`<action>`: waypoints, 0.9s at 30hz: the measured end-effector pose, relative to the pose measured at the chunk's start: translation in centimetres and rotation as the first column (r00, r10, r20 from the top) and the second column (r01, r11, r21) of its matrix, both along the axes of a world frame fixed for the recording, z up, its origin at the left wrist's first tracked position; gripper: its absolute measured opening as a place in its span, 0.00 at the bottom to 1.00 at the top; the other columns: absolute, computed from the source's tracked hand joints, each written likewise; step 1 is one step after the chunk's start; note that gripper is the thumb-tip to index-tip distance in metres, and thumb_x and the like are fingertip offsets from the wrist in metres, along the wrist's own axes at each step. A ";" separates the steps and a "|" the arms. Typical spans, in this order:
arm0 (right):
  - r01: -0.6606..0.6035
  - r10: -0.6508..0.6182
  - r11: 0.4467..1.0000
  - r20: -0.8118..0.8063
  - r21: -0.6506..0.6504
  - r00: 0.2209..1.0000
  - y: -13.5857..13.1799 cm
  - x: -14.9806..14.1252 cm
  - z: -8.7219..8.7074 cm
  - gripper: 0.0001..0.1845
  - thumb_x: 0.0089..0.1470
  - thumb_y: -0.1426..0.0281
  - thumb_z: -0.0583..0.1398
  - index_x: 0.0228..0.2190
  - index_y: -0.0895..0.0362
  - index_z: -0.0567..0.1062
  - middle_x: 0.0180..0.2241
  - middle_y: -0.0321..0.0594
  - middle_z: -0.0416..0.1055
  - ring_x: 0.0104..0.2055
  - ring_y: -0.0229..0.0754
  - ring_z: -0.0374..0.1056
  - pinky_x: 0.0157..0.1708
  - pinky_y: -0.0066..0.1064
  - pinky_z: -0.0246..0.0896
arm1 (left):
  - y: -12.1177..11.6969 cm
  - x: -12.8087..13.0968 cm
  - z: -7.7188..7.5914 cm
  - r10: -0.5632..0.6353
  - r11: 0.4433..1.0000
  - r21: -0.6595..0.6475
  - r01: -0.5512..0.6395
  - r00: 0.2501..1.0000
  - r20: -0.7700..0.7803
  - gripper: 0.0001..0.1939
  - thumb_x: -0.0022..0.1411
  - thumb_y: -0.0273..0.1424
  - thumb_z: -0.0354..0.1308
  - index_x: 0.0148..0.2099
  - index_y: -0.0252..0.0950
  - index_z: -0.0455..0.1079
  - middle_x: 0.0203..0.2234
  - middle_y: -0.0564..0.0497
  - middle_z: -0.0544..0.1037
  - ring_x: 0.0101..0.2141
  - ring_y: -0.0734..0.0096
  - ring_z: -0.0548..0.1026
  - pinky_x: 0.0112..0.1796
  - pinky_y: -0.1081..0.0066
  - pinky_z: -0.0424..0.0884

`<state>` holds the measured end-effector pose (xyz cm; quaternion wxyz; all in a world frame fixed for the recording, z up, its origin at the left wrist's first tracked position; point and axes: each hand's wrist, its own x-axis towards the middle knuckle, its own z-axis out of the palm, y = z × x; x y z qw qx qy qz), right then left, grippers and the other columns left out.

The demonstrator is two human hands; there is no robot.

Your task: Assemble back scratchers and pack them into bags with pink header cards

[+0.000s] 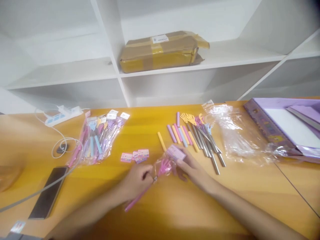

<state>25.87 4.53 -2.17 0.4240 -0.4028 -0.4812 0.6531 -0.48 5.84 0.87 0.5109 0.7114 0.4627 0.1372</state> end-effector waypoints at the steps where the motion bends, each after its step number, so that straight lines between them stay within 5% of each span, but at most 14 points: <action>1: 0.030 -0.030 0.998 0.007 -0.061 1.000 -0.5 -0.4 -0.6 0.32 0.65 0.44 0.62 0.57 0.51 0.62 0.26 0.30 0.68 0.20 0.35 0.61 0.16 0.24 0.55 | -0.5 0.5 -0.4 -0.071 0.997 -0.031 0.071 0.997 -0.024 0.13 0.66 0.30 0.52 0.28 0.38 0.57 0.22 0.58 0.61 0.25 0.75 0.59 0.28 0.72 0.52; 3: 0.069 -0.065 0.990 0.038 -0.126 0.997 -1.0 -0.8 -1.5 0.28 0.63 0.44 0.64 0.47 0.54 0.67 0.21 0.27 0.65 0.17 0.32 0.58 0.16 0.24 0.55 | -0.7 1.0 -1.0 -0.140 0.985 -0.098 0.139 0.990 -0.008 0.13 0.69 0.31 0.53 0.30 0.38 0.59 0.22 0.58 0.63 0.25 0.75 0.61 0.28 0.72 0.54; 6: 0.018 -0.013 0.993 0.042 -0.114 0.999 -1.5 -1.1 -2.2 0.27 0.62 0.45 0.66 0.37 0.56 0.69 0.22 0.31 0.70 0.20 0.34 0.65 0.21 0.26 0.64 | 0.4 2.1 -1.7 -0.124 0.954 -0.244 0.173 0.971 0.203 0.10 0.74 0.38 0.53 0.42 0.38 0.66 0.29 0.54 0.75 0.29 0.70 0.73 0.32 0.72 0.65; 9: 0.005 -0.002 0.999 0.068 -0.052 0.998 -2.0 -1.6 -3.1 0.24 0.65 0.47 0.64 0.40 0.56 0.69 0.26 0.35 0.74 0.24 0.38 0.72 0.25 0.29 0.71 | 1.5 3.9 -2.6 -0.062 0.947 -0.277 0.166 0.935 0.350 0.13 0.74 0.42 0.58 0.51 0.38 0.67 0.37 0.49 0.81 0.37 0.64 0.80 0.39 0.68 0.72; 11: 0.100 -0.110 0.993 0.173 0.063 0.979 -2.2 -1.6 -3.8 0.21 0.68 0.50 0.62 0.45 0.55 0.67 0.27 0.34 0.73 0.24 0.38 0.72 0.23 0.29 0.69 | 2.0 4.9 -3.5 0.008 0.957 -0.273 0.098 0.932 0.362 0.14 0.71 0.40 0.63 0.50 0.38 0.69 0.39 0.47 0.82 0.40 0.62 0.81 0.41 0.67 0.73; 15: 0.194 -0.401 0.857 0.383 0.477 0.832 -2.3 -0.5 -4.8 0.17 0.69 0.59 0.64 0.47 0.52 0.64 0.33 0.36 0.72 0.23 0.36 0.68 0.21 0.28 0.66 | 2.0 5.0 -5.1 0.060 0.943 -0.326 0.066 0.930 0.363 0.12 0.70 0.37 0.64 0.51 0.36 0.73 0.42 0.46 0.82 0.43 0.61 0.81 0.45 0.66 0.74; 17: 0.059 -0.479 0.745 0.471 0.664 0.741 -2.1 0.3 -4.7 0.12 0.69 0.63 0.64 0.47 0.53 0.68 0.41 0.44 0.73 0.33 0.40 0.74 0.29 0.32 0.74 | 1.8 4.7 -5.4 0.057 0.945 -0.319 0.072 0.925 0.376 0.12 0.71 0.34 0.63 0.53 0.36 0.74 0.45 0.45 0.82 0.48 0.60 0.81 0.50 0.64 0.74; 20: -0.152 -0.567 0.609 0.561 0.779 0.604 -1.8 1.1 -3.8 0.10 0.70 0.69 0.63 0.51 0.54 0.72 0.48 0.51 0.72 0.46 0.47 0.77 0.40 0.37 0.78 | 1.3 4.5 -5.4 0.093 0.952 -0.305 0.040 0.908 0.408 0.12 0.71 0.33 0.62 0.54 0.36 0.74 0.46 0.45 0.82 0.49 0.60 0.81 0.51 0.64 0.74; 23: -0.210 -0.593 0.570 0.575 0.795 0.564 -1.7 1.5 -3.1 0.11 0.69 0.72 0.63 0.52 0.55 0.73 0.46 0.49 0.74 0.44 0.45 0.77 0.38 0.35 0.77 | 0.8 4.4 -5.3 0.131 0.954 -0.300 -0.003 0.904 0.408 0.10 0.70 0.33 0.63 0.51 0.36 0.75 0.42 0.46 0.82 0.45 0.62 0.80 0.48 0.65 0.75; 27: -0.179 -0.521 0.610 0.561 0.772 0.644 -1.7 1.5 -2.9 0.11 0.67 0.73 0.64 0.51 0.55 0.74 0.45 0.47 0.76 0.45 0.46 0.76 0.43 0.37 0.78 | 0.7 4.3 -5.3 0.096 0.963 -0.269 0.026 0.899 0.428 0.09 0.70 0.31 0.62 0.51 0.35 0.76 0.43 0.45 0.82 0.45 0.63 0.80 0.48 0.66 0.74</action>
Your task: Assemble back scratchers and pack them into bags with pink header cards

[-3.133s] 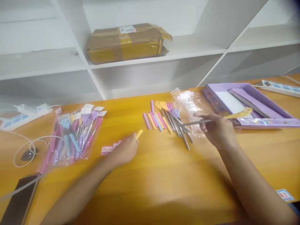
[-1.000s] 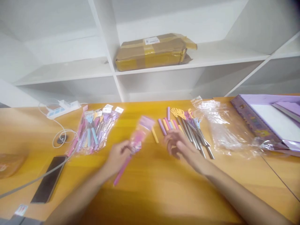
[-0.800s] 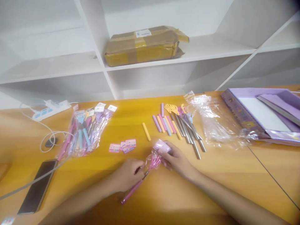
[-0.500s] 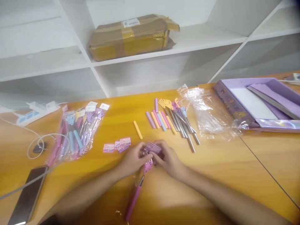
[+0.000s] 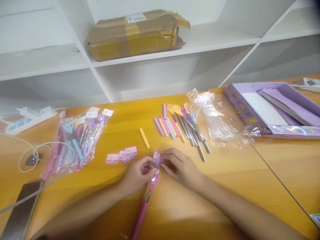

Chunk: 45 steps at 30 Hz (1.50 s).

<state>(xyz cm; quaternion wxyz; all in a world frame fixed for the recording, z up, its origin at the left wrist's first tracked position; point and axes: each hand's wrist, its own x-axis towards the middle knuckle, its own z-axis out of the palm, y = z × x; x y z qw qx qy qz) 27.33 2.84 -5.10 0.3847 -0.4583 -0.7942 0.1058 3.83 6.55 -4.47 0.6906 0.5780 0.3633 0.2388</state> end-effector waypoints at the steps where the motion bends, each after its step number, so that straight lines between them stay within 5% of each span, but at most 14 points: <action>1: -0.010 0.009 1.000 -0.024 -0.023 1.000 0.0 0.0 -0.1 0.12 0.67 0.73 0.64 0.51 0.55 0.74 0.46 0.47 0.76 0.46 0.46 0.76 0.44 0.38 0.77 | 0.0 -0.1 0.0 -0.003 1.000 0.005 0.003 1.000 0.000 0.09 0.70 0.31 0.62 0.51 0.35 0.76 0.42 0.46 0.82 0.44 0.63 0.80 0.48 0.66 0.75; 8: 0.003 -0.014 0.996 -0.120 -0.092 0.993 0.0 -0.4 -0.2 0.09 0.66 0.76 0.61 0.46 0.53 0.75 0.43 0.46 0.76 0.43 0.45 0.75 0.42 0.39 0.76 | -0.3 -0.1 0.4 -0.052 0.998 -0.023 0.051 0.998 -0.038 0.10 0.71 0.31 0.62 0.51 0.35 0.77 0.42 0.47 0.82 0.41 0.67 0.80 0.44 0.69 0.74; 13: -0.069 0.032 0.979 -0.191 -0.192 0.981 0.0 -0.3 0.2 0.14 0.65 0.73 0.64 0.51 0.53 0.74 0.48 0.48 0.75 0.49 0.48 0.74 0.48 0.43 0.76 | -0.4 -0.1 0.3 -0.014 1.000 -0.003 0.014 0.999 -0.043 0.10 0.72 0.32 0.61 0.53 0.35 0.75 0.42 0.48 0.81 0.42 0.67 0.79 0.46 0.68 0.74; 23: -0.103 0.050 0.975 -0.256 -0.197 0.965 0.3 0.0 0.1 0.10 0.70 0.74 0.61 0.51 0.53 0.78 0.46 0.47 0.76 0.48 0.46 0.75 0.48 0.42 0.76 | -0.5 0.0 0.7 0.015 0.998 -0.053 -0.016 1.000 -0.027 0.09 0.71 0.33 0.63 0.50 0.35 0.74 0.42 0.47 0.81 0.44 0.65 0.79 0.47 0.67 0.74; 28: -0.081 0.031 0.980 -0.262 -0.183 0.965 0.1 -0.1 0.4 0.09 0.69 0.72 0.62 0.49 0.53 0.79 0.44 0.47 0.77 0.42 0.45 0.76 0.39 0.38 0.78 | -0.7 -0.1 0.5 0.001 0.999 -0.048 -0.003 0.999 -0.038 0.09 0.73 0.34 0.61 0.50 0.36 0.73 0.37 0.49 0.80 0.39 0.67 0.79 0.44 0.68 0.74; 39: 0.037 -0.041 0.992 -0.026 -0.118 0.999 -0.9 -0.8 0.8 0.08 0.64 0.78 0.60 0.33 0.54 0.72 0.38 0.43 0.75 0.35 0.40 0.74 0.33 0.31 0.72 | -0.4 0.0 0.8 -0.090 0.991 0.088 0.102 0.988 -0.126 0.07 0.72 0.32 0.58 0.48 0.36 0.76 0.38 0.48 0.81 0.39 0.66 0.79 0.44 0.67 0.75; 45: 0.112 -0.103 0.993 0.168 -0.046 0.980 -2.0 -1.1 0.3 0.07 0.65 0.78 0.56 0.38 0.56 0.72 0.39 0.44 0.75 0.28 0.36 0.69 0.21 0.28 0.61 | -0.3 -0.1 0.8 -0.146 0.983 0.091 0.158 0.981 -0.127 0.06 0.72 0.31 0.58 0.47 0.36 0.75 0.37 0.49 0.81 0.37 0.68 0.78 0.44 0.68 0.75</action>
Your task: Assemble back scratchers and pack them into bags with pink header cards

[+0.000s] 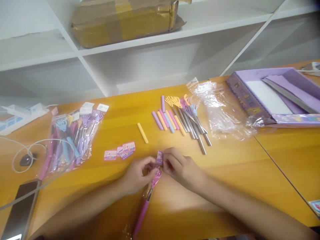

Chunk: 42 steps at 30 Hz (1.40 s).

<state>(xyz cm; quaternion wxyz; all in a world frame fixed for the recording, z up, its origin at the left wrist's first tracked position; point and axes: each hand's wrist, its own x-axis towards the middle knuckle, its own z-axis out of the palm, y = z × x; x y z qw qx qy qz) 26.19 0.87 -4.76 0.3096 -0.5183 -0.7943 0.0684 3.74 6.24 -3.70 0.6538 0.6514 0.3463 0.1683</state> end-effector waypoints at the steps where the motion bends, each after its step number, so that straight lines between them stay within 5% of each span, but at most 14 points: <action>1: 0.016 -0.016 1.000 0.014 0.004 1.000 -0.1 -0.1 -0.1 0.07 0.66 0.78 0.56 0.39 0.56 0.72 0.39 0.44 0.75 0.28 0.36 0.68 0.20 0.28 0.60 | 0.0 0.0 0.0 -0.004 1.000 0.007 0.004 1.000 -0.008 0.06 0.72 0.31 0.58 0.46 0.36 0.75 0.37 0.49 0.81 0.37 0.68 0.78 0.43 0.69 0.74; 6: -0.028 0.008 0.993 -0.181 -0.112 0.983 0.2 0.1 0.2 0.07 0.64 0.78 0.56 0.37 0.54 0.70 0.37 0.41 0.70 0.28 0.36 0.67 0.23 0.27 0.64 | -0.1 0.0 0.1 0.030 0.997 -0.069 -0.030 1.000 0.000 0.07 0.73 0.32 0.59 0.48 0.36 0.75 0.36 0.49 0.81 0.34 0.69 0.78 0.39 0.69 0.74; 11: -0.170 0.067 0.964 -0.431 -0.206 0.900 1.0 1.2 0.8 0.08 0.70 0.72 0.59 0.50 0.53 0.73 0.45 0.46 0.70 0.33 0.38 0.72 0.31 0.32 0.75 | 0.1 -0.1 -0.4 0.128 0.983 -0.144 -0.116 0.989 0.079 0.11 0.73 0.35 0.60 0.52 0.35 0.75 0.40 0.46 0.82 0.39 0.65 0.80 0.42 0.68 0.75; 19: -0.119 0.073 0.989 -0.399 -0.093 0.914 0.9 0.9 0.1 0.12 0.70 0.76 0.58 0.51 0.52 0.75 0.44 0.46 0.73 0.42 0.44 0.76 0.40 0.38 0.78 | 0.1 -0.3 -0.8 0.121 0.983 -0.145 -0.112 0.991 0.054 0.12 0.73 0.37 0.61 0.53 0.36 0.76 0.35 0.48 0.81 0.44 0.61 0.80 0.48 0.64 0.75; 30: -0.014 0.010 0.999 -0.080 -0.050 0.997 0.1 0.4 0.5 0.08 0.65 0.80 0.56 0.37 0.55 0.69 0.36 0.41 0.72 0.30 0.38 0.70 0.28 0.29 0.69 | -0.3 -0.2 -0.5 0.044 0.997 -0.072 -0.042 0.999 0.031 0.12 0.74 0.35 0.60 0.54 0.36 0.77 0.42 0.46 0.83 0.40 0.66 0.79 0.43 0.69 0.75; 42: -0.124 0.113 0.992 -0.262 -0.027 0.959 0.9 1.4 0.5 0.13 0.66 0.79 0.59 0.51 0.55 0.72 0.43 0.47 0.73 0.39 0.43 0.75 0.38 0.34 0.77 | 0.3 -0.3 -0.7 0.098 0.983 -0.161 -0.083 0.991 0.087 0.14 0.74 0.40 0.62 0.54 0.35 0.76 0.36 0.48 0.81 0.41 0.64 0.80 0.46 0.66 0.75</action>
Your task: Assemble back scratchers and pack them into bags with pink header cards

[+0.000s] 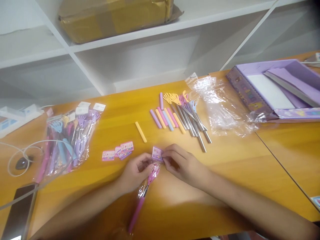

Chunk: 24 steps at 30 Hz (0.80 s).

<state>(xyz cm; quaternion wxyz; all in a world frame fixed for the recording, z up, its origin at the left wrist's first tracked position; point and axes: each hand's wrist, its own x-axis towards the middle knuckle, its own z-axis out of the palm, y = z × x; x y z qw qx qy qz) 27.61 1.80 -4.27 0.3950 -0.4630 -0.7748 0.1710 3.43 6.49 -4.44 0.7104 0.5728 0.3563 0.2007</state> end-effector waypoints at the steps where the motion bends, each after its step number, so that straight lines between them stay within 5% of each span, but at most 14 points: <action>1: 0.001 -0.001 1.000 -0.003 0.007 1.000 0.0 0.0 0.0 0.14 0.66 0.79 0.60 0.50 0.56 0.72 0.43 0.47 0.73 0.39 0.43 0.75 0.38 0.34 0.77 | 0.0 0.0 0.0 0.000 1.000 -0.003 0.000 1.000 -0.003 0.14 0.74 0.40 0.62 0.54 0.35 0.76 0.36 0.48 0.81 0.41 0.64 0.80 0.46 0.66 0.75; 7: 0.022 -0.022 1.000 0.026 -0.006 0.999 -0.3 -0.3 0.2 0.10 0.64 0.81 0.59 0.43 0.56 0.71 0.39 0.43 0.72 0.35 0.40 0.73 0.34 0.31 0.74 | -0.3 0.1 0.3 -0.032 0.999 -0.007 0.032 0.999 -0.005 0.14 0.75 0.39 0.61 0.54 0.35 0.76 0.36 0.48 0.81 0.40 0.65 0.79 0.45 0.67 0.75; 16: 0.117 -0.153 0.984 0.314 0.132 0.937 -0.8 -0.7 -0.3 0.08 0.64 0.80 0.56 0.35 0.56 0.68 0.32 0.38 0.70 0.27 0.37 0.65 0.21 0.29 0.59 | -0.2 0.1 0.6 -0.105 0.978 0.166 0.128 0.985 -0.140 0.11 0.74 0.33 0.58 0.54 0.36 0.78 0.39 0.48 0.82 0.36 0.68 0.77 0.42 0.69 0.73; 24: 0.115 -0.124 0.992 0.213 0.052 0.969 -0.6 -0.5 0.0 0.09 0.62 0.81 0.55 0.33 0.55 0.67 0.32 0.39 0.68 0.28 0.37 0.66 0.27 0.29 0.63 | 0.1 0.4 1.3 -0.140 0.969 0.176 0.171 0.974 -0.177 0.10 0.74 0.31 0.56 0.53 0.37 0.76 0.38 0.49 0.81 0.36 0.69 0.77 0.41 0.70 0.72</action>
